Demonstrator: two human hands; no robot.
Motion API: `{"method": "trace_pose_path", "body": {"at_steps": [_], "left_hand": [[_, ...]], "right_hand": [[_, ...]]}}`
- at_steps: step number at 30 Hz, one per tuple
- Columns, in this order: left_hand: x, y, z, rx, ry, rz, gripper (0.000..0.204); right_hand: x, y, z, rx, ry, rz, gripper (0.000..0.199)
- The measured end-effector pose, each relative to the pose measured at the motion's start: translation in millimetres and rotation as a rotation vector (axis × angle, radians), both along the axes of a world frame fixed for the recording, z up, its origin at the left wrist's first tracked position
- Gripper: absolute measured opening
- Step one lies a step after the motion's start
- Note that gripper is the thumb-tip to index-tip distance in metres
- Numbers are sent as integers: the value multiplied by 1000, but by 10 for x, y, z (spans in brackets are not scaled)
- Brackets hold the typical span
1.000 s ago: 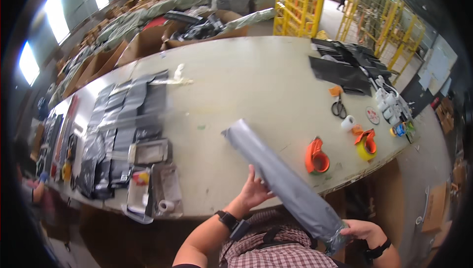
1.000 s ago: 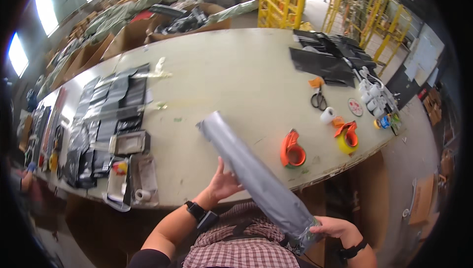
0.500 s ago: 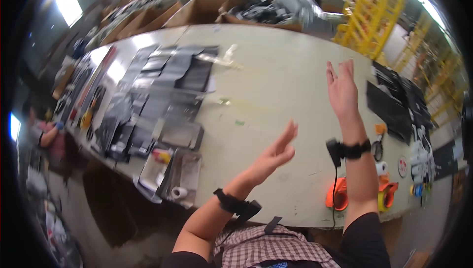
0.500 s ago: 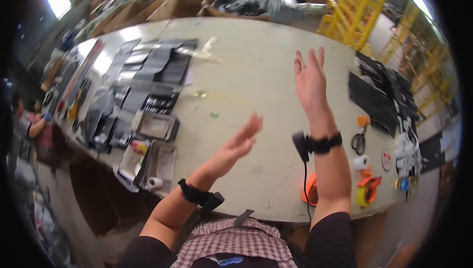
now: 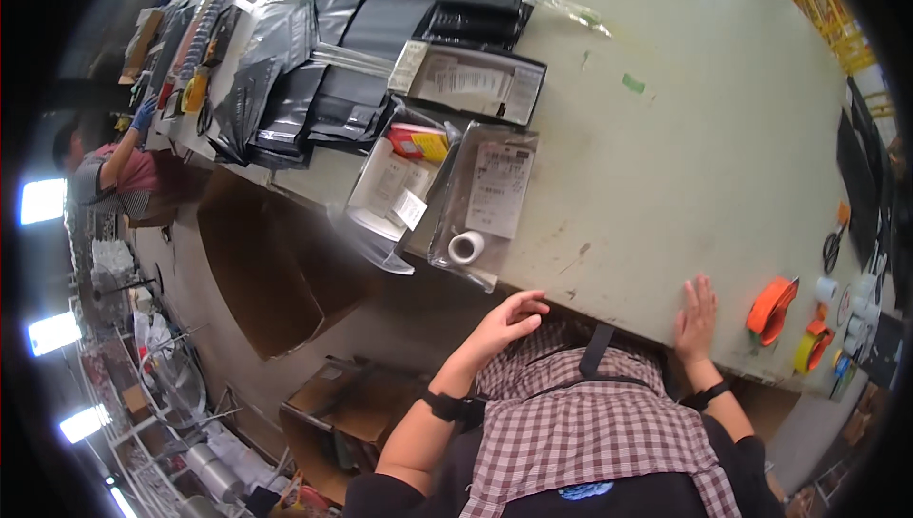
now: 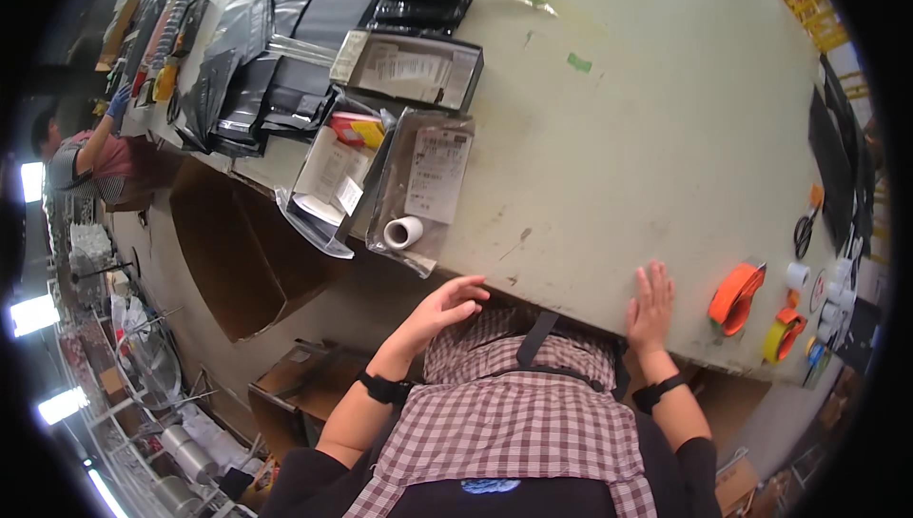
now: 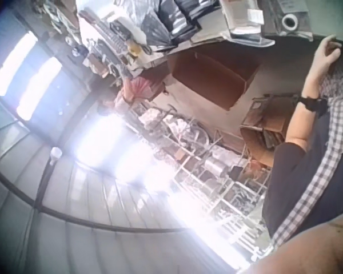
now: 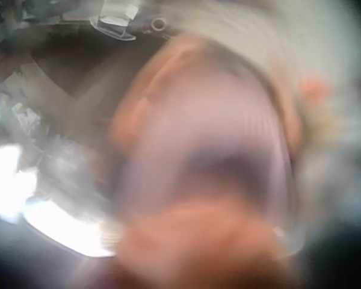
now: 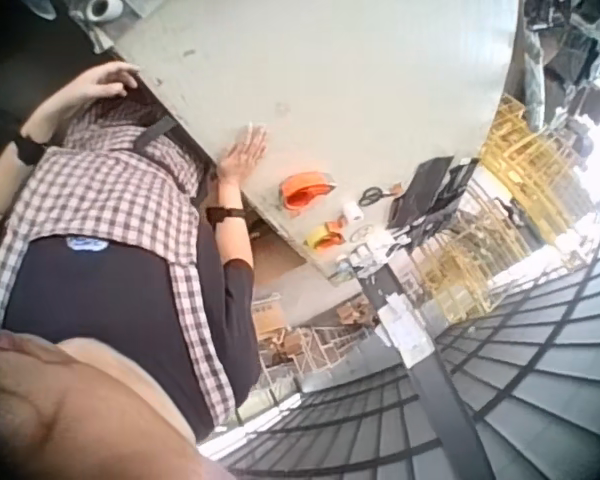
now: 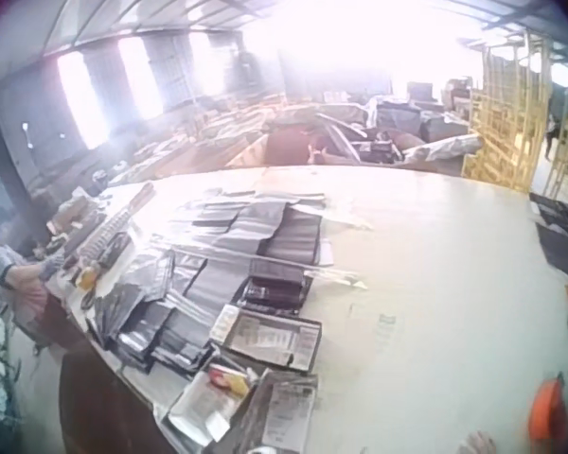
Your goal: The person wraps long cylindrical items in protective plastic sleeves, applies labels, uses tape to secure the packaging, and cuts plastic sheeting with shears.
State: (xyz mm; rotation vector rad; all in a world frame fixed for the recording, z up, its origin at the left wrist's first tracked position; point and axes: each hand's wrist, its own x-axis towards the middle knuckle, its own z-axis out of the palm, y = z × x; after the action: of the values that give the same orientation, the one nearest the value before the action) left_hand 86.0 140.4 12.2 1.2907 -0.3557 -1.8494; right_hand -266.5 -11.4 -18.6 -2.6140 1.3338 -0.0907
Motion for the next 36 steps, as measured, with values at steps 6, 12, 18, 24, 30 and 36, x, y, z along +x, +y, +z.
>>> {"method": "trace_pose_path", "body": {"at_steps": [6, 12, 18, 24, 30, 36], "left_hand": [[179, -68, -57, -121, -5, 26, 69], [248, -84, -44, -126, 45, -71, 91], [130, -221, -11, -118, 84, -21, 98], [9, -482, 81, -66, 77, 7, 96], [-214, -500, 73, -39, -96, 137, 95], [-1049, -482, -7, -46, -96, -241, 60]], "right_hand": [[36, -28, 67, -60, -19, 15, 55], [98, 7, 97, -75, -29, -10, 54], [68, -23, 84, -75, -82, -28, 54], [70, -37, 146, -93, -188, -62, 51], [30, 15, 109, -118, -273, -99, 46], [-182, 459, 93, -224, -486, -301, 31]]}}
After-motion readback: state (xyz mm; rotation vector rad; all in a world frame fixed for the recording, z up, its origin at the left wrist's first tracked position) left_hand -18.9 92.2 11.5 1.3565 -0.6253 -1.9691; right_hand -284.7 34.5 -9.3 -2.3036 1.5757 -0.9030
